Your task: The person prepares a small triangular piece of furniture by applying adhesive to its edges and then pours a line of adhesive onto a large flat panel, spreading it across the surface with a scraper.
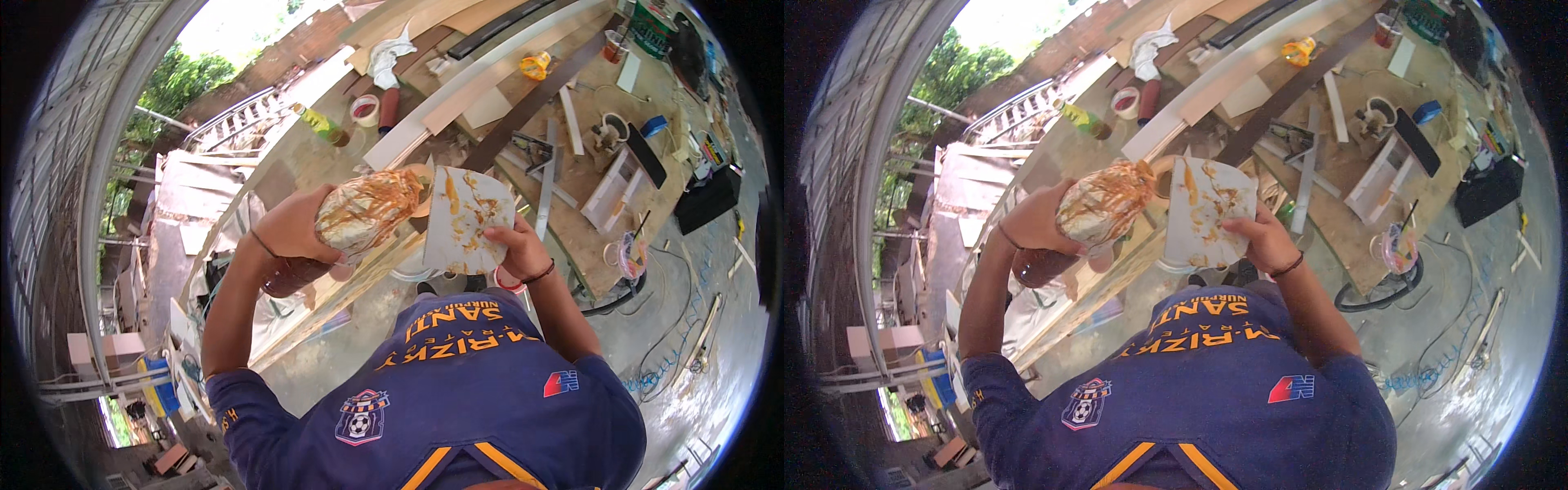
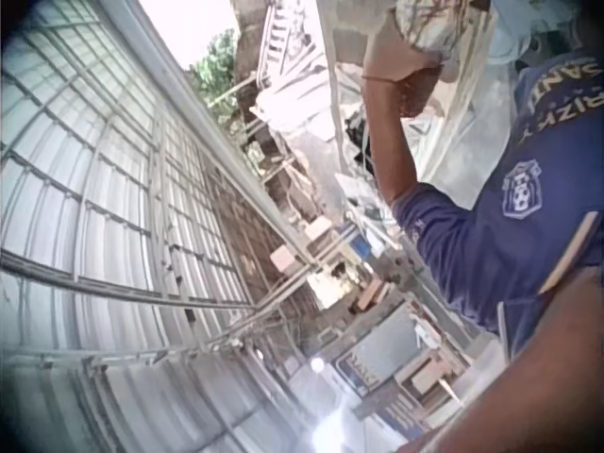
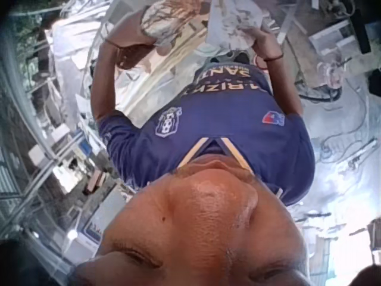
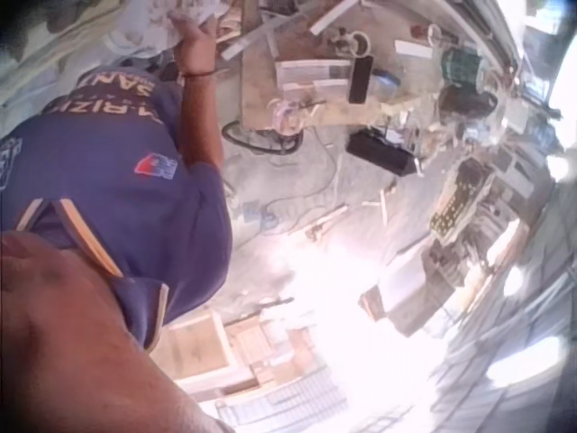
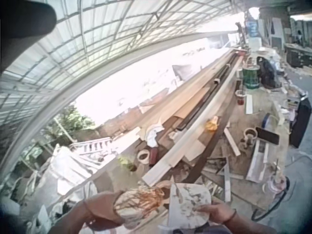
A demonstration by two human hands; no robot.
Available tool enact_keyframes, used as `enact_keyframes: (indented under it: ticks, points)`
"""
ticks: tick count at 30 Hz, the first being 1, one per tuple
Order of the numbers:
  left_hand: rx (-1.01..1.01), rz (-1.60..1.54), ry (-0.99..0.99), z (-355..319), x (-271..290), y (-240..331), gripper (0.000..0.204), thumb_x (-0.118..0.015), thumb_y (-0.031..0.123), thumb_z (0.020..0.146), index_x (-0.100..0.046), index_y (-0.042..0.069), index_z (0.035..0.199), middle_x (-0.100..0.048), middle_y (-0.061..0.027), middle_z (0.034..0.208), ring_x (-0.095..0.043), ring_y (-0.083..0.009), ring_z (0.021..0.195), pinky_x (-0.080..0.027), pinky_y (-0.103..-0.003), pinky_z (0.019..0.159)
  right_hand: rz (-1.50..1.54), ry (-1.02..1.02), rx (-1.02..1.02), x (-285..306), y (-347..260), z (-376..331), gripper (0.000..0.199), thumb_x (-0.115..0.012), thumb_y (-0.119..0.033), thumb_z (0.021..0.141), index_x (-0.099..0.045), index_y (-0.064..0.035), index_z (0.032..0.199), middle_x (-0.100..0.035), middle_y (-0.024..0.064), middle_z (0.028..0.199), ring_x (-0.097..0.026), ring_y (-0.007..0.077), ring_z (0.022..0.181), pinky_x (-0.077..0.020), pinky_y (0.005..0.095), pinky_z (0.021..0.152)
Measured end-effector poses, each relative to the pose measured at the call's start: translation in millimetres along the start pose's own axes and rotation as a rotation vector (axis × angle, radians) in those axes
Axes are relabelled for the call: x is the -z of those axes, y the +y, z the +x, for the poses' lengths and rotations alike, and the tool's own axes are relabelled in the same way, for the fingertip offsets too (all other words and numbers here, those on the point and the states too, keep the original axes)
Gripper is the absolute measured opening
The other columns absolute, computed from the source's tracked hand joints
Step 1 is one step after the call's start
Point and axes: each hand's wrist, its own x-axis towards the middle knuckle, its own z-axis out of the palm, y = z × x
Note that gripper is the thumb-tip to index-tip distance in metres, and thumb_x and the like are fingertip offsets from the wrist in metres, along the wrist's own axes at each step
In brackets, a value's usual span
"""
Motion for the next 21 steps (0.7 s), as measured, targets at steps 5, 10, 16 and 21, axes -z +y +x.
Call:
enact_keyframes:
  ticks: [5,10,16,21]
  points:
    - [0.132,0.225,-0.165,0.3,1.1,3.5,0.081,-0.083,0.035,0.049,-0.049,0.000,0.115,-0.064,-0.0240,0.089,-0.063,-0.0390,0.088,-0.049,-0.042,0.077,-0.023,-0.085,-0.070,4.4,12.1,2.0,0.051,-0.059,0.001,0.081,-0.042,0.0023,0.130,-0.056,0.0143,0.123,-0.057,0.0252,0.112,-0.0468,0.0392,0.094]
    - [0.162,0.271,-0.218,0.1,2.8,0.9,0.079,-0.082,0.037,0.051,-0.047,-0.001,0.112,-0.063,-0.0262,0.086,-0.061,-0.0423,0.086,-0.049,-0.045,0.076,-0.006,-0.051,-0.152,7.2,22.0,4.5,0.051,-0.059,0.000,0.082,-0.042,0.0026,0.130,-0.055,0.0143,0.124,-0.055,0.0256,0.113,-0.0465,0.0391,0.094]
    - [0.166,0.309,-0.229,1.4,5.0,4.6,0.078,-0.082,0.035,0.051,-0.047,-0.001,0.111,-0.063,-0.0260,0.084,-0.061,-0.0426,0.085,-0.049,-0.045,0.076,-0.048,-0.030,-0.185,12.1,26.7,10.0,0.052,-0.059,0.000,0.082,-0.041,0.0025,0.131,-0.056,0.0143,0.123,-0.055,0.0249,0.113,-0.0456,0.0379,0.095]
    - [0.183,0.374,-0.261,2.5,7.1,11.7,0.074,-0.081,0.032,0.052,-0.047,0.000,0.109,-0.062,-0.0253,0.082,-0.061,-0.0424,0.084,-0.049,-0.045,0.075,-0.100,-0.144,-0.187,18.2,29.5,14.2,0.052,-0.059,-0.001,0.082,-0.042,0.0018,0.131,-0.056,0.0131,0.122,-0.056,0.0224,0.111,-0.0446,0.0353,0.096]
